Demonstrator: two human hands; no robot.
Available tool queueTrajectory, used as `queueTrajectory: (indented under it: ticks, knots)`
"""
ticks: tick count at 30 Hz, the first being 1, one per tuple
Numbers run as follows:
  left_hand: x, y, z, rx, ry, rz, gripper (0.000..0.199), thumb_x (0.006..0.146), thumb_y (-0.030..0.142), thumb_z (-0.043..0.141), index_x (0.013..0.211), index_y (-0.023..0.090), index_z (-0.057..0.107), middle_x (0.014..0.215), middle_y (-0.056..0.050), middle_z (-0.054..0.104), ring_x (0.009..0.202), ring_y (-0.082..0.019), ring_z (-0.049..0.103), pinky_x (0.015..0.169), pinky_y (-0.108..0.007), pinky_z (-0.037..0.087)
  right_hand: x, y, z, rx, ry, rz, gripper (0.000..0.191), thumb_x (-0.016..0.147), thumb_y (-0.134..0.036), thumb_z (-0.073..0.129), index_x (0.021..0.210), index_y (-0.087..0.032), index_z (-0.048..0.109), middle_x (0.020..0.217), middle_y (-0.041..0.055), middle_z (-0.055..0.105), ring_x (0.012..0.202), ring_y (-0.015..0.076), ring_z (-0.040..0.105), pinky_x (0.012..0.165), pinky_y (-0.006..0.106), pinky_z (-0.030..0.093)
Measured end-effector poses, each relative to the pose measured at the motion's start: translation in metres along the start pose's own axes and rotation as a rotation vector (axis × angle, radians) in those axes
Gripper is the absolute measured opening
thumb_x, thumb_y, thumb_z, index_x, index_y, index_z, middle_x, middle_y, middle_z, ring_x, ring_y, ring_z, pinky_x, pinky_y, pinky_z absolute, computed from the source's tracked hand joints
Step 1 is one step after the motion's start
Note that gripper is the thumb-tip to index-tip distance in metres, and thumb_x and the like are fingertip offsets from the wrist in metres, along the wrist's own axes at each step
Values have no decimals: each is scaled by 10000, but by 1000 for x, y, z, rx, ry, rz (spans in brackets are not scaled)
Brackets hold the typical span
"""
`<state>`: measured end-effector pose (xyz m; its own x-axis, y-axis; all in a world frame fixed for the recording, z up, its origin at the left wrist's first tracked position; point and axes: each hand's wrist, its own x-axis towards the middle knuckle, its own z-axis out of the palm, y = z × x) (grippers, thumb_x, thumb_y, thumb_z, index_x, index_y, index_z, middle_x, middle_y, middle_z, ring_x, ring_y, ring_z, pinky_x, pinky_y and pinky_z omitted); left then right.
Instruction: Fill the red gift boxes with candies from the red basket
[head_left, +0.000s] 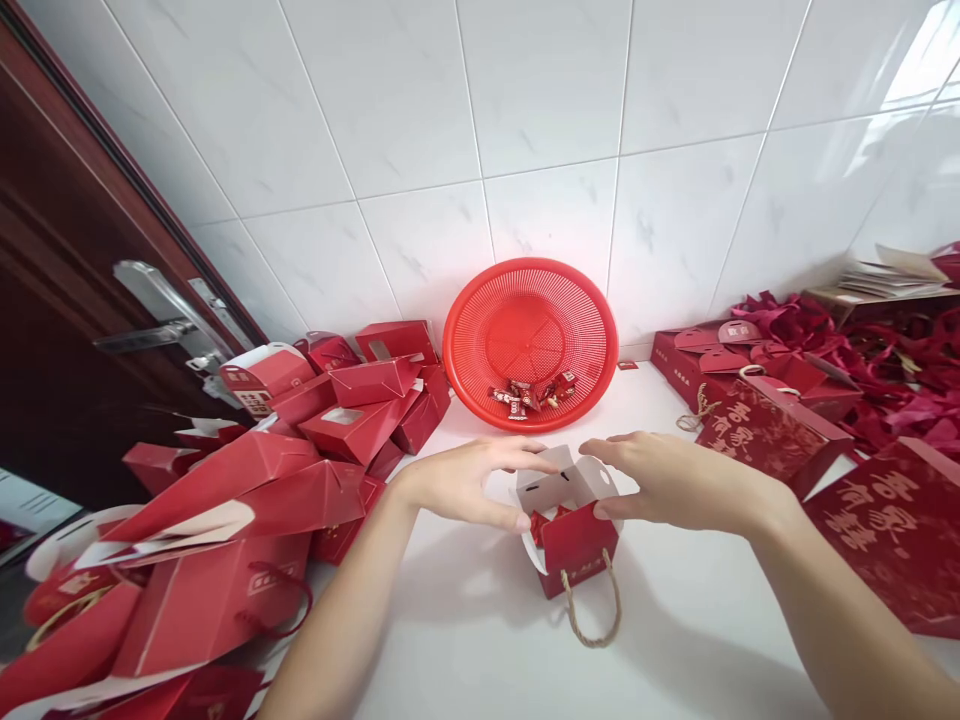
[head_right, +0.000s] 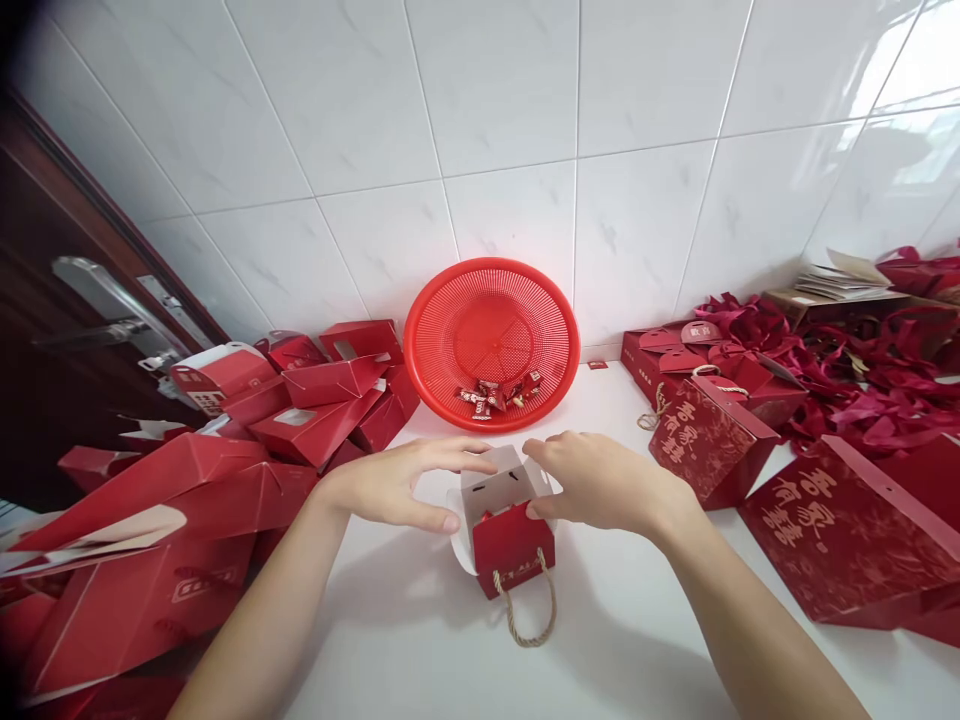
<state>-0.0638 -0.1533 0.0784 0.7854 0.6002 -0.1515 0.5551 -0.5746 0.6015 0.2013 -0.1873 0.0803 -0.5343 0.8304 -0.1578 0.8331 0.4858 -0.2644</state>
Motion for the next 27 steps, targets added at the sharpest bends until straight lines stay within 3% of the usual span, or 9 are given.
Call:
queueTrajectory:
  ticks: [3, 6, 11, 14, 18, 22, 27]
  knots:
    - [-1, 3, 1, -15, 35, 50, 687, 789, 467, 782, 1422, 307, 569, 1588, -76, 425, 1467, -310, 391, 1185, -458, 341, 5, -4, 3, -68, 11, 53, 438, 904, -354, 600, 1310, -193, 563, 1174, 138, 697, 1084, 340, 662, 760, 365, 473]
    - [-1, 6, 2, -51, 22, 105, 645, 813, 437, 768, 1414, 296, 581, 1510, -70, 532, 1407, -287, 482, 1159, -408, 384, 10, -10, 3, -130, -25, 112, 439, 894, -330, 621, 1295, -159, 566, 1124, 147, 706, 1040, 342, 678, 740, 361, 454]
    - [2, 9, 8, -71, -57, 107, 697, 786, 438, 792, 1429, 288, 568, 1446, -56, 600, 1316, -277, 572, 1118, -356, 414, 13, -16, 0, -184, -88, 169, 297, 865, -358, 670, 1076, -152, 640, 968, 116, 715, 896, 297, 698, 636, 308, 389]
    - [6, 9, 11, -90, -78, 130, 599, 808, 394, 770, 1376, 276, 621, 1330, -55, 686, 1191, -272, 645, 1022, -330, 466, 13, -16, 1, -205, -63, 146, 191, 862, -336, 654, 957, -170, 645, 863, 93, 706, 848, 284, 691, 611, 296, 353]
    - [13, 12, 15, -85, -50, 62, 437, 840, 295, 710, 1273, 246, 676, 1221, -56, 724, 1046, -238, 673, 880, -300, 491, 11, -16, 2, -147, -11, 21, 69, 855, -255, 608, 881, -197, 637, 791, 64, 695, 778, 259, 676, 592, 295, 316]
    - [18, 15, 19, -37, -5, -35, 315, 803, 289, 727, 1101, 201, 678, 1114, -56, 701, 964, -223, 651, 814, -303, 495, 10, -18, 4, -118, 26, -52, 92, 841, -212, 603, 927, -193, 631, 808, 63, 693, 754, 245, 657, 568, 288, 281]
    - [19, 16, 27, 15, 88, -176, 390, 731, 399, 779, 1016, 216, 586, 1129, -59, 579, 1010, -253, 604, 806, -349, 516, 11, -19, 5, -44, -60, -88, 60, 819, -237, 612, 870, -206, 615, 755, 28, 661, 685, 207, 612, 547, 271, 277]
